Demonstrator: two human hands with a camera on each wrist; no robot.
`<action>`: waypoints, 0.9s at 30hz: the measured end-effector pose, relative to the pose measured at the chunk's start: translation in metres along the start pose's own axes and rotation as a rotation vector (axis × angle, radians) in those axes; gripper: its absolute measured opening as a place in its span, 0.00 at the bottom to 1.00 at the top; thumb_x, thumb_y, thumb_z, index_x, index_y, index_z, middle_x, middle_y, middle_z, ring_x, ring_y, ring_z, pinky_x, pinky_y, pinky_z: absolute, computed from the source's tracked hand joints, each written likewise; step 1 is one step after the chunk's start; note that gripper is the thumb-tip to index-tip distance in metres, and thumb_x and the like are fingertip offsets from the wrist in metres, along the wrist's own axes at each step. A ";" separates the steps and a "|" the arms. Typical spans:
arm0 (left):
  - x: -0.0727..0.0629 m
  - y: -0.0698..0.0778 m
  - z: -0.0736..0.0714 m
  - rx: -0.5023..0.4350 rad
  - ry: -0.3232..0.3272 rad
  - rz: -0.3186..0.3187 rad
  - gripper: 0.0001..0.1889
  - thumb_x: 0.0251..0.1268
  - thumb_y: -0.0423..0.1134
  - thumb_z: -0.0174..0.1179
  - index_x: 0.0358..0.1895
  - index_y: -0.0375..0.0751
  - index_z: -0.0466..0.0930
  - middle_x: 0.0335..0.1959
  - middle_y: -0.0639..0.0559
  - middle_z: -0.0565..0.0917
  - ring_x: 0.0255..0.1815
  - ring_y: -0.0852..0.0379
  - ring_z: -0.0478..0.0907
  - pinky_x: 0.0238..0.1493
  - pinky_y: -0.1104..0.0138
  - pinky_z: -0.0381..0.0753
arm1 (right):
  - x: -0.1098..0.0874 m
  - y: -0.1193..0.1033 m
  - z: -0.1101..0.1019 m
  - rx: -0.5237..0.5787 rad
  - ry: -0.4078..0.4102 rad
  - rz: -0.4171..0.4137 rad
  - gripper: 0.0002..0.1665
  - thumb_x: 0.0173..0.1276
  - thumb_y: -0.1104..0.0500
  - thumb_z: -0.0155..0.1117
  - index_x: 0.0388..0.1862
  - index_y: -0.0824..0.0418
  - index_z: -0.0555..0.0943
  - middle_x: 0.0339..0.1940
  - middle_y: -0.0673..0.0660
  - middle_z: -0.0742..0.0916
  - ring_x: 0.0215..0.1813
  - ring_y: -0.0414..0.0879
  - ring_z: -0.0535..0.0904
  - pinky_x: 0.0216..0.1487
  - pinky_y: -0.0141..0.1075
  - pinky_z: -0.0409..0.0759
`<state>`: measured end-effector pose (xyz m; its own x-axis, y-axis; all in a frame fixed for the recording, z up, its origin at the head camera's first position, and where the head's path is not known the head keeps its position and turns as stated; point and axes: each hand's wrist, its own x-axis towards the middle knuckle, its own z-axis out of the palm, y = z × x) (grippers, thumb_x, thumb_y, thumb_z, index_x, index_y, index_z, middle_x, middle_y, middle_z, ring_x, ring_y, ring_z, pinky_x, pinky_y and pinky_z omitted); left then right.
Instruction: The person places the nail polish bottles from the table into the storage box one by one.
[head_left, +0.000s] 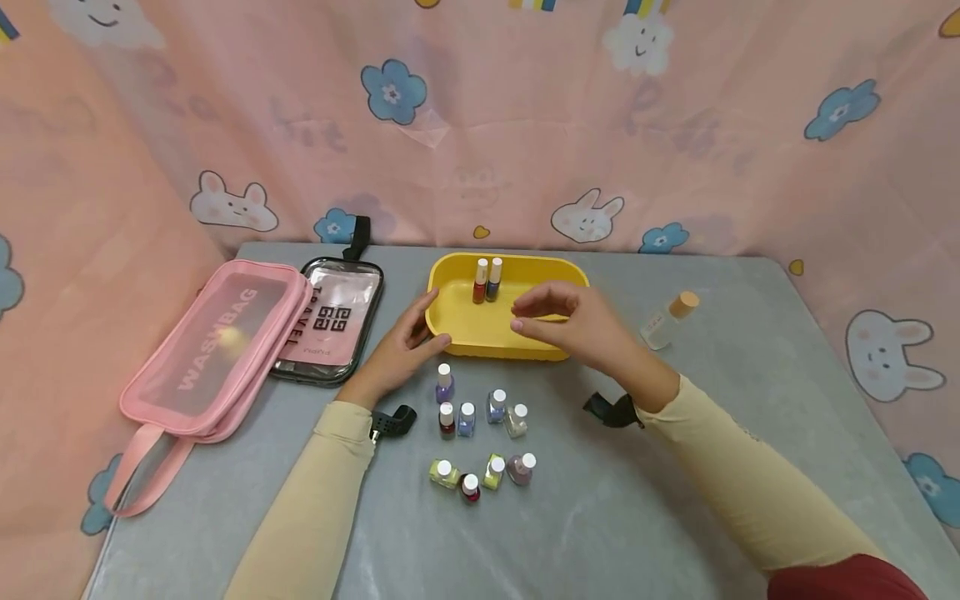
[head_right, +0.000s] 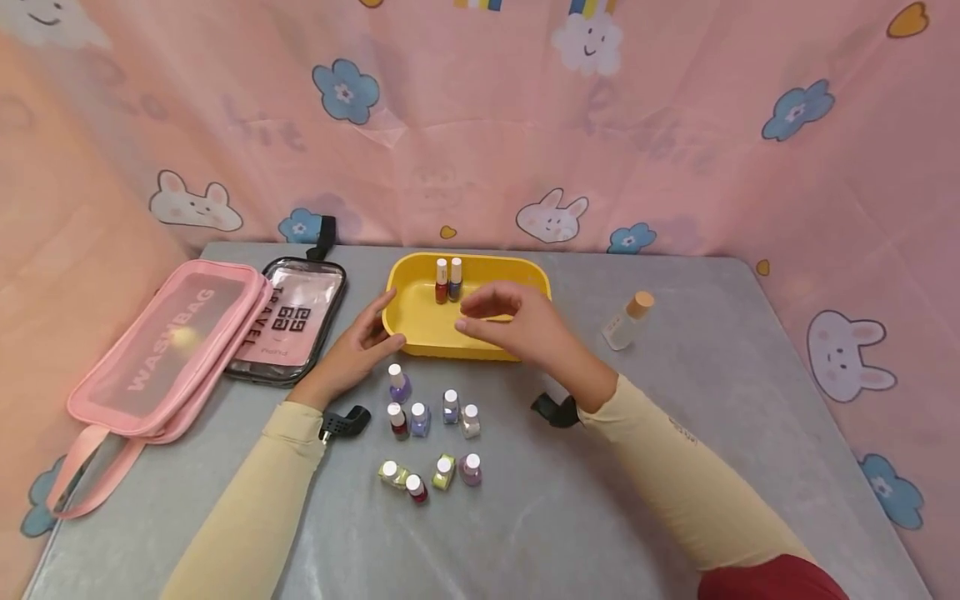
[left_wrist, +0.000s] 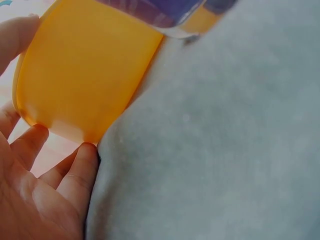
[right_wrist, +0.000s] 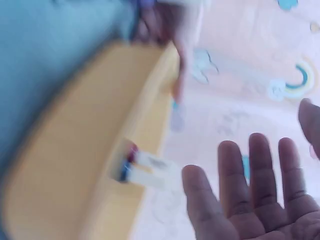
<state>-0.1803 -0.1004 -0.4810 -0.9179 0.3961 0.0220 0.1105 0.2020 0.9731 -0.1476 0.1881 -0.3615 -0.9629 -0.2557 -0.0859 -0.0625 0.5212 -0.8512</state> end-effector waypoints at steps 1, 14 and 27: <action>0.000 0.000 0.000 0.000 0.001 0.002 0.43 0.78 0.41 0.66 0.88 0.53 0.52 0.88 0.51 0.49 0.84 0.46 0.55 0.82 0.57 0.59 | -0.008 0.005 0.003 0.025 -0.011 0.000 0.19 0.69 0.52 0.79 0.54 0.59 0.87 0.52 0.54 0.90 0.59 0.52 0.85 0.64 0.50 0.84; 0.002 -0.002 -0.002 -0.003 -0.002 -0.006 0.42 0.78 0.43 0.66 0.87 0.58 0.53 0.88 0.53 0.49 0.84 0.50 0.55 0.81 0.61 0.60 | -0.060 0.066 0.045 0.217 -0.254 -0.004 0.22 0.63 0.62 0.83 0.55 0.62 0.88 0.56 0.57 0.89 0.62 0.55 0.83 0.65 0.46 0.83; 0.003 -0.003 -0.001 -0.001 -0.004 -0.008 0.42 0.78 0.44 0.66 0.88 0.56 0.52 0.88 0.53 0.49 0.84 0.48 0.55 0.81 0.59 0.60 | -0.059 0.081 0.060 0.134 -0.196 0.018 0.13 0.67 0.58 0.80 0.50 0.57 0.91 0.50 0.51 0.91 0.56 0.50 0.84 0.58 0.33 0.84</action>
<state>-0.1835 -0.1006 -0.4838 -0.9174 0.3977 0.0136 0.1029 0.2041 0.9735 -0.0804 0.1963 -0.4563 -0.8935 -0.4070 -0.1895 0.0023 0.4180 -0.9085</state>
